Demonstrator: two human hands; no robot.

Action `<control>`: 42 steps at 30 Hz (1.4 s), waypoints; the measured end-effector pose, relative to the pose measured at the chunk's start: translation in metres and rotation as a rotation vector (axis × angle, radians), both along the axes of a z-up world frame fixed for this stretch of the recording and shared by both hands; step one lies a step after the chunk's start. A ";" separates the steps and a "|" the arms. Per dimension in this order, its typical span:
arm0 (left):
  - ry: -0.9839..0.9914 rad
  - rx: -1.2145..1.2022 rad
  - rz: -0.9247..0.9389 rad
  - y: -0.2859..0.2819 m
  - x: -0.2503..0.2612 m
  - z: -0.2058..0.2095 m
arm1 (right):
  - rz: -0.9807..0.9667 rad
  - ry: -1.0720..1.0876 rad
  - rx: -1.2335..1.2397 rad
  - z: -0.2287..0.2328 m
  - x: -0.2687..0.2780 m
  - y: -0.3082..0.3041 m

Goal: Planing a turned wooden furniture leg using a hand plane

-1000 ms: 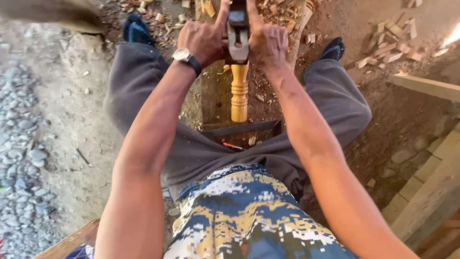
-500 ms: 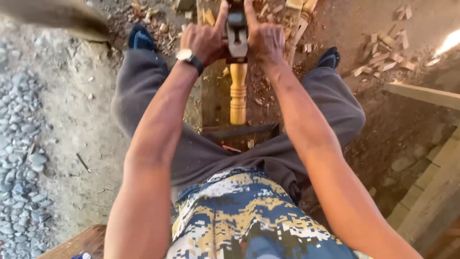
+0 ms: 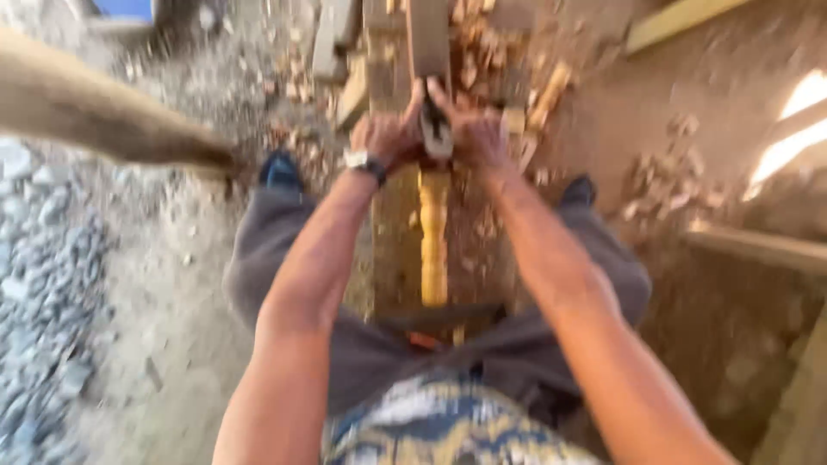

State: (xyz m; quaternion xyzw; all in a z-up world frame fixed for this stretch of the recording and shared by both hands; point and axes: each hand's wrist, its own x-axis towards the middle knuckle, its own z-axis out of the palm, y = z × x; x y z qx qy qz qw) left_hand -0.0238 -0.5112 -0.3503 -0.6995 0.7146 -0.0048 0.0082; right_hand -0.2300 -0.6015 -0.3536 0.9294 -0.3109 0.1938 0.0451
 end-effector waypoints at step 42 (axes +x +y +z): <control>0.283 0.339 0.127 0.201 -0.091 0.005 | 0.022 0.124 0.407 -0.015 -0.097 0.194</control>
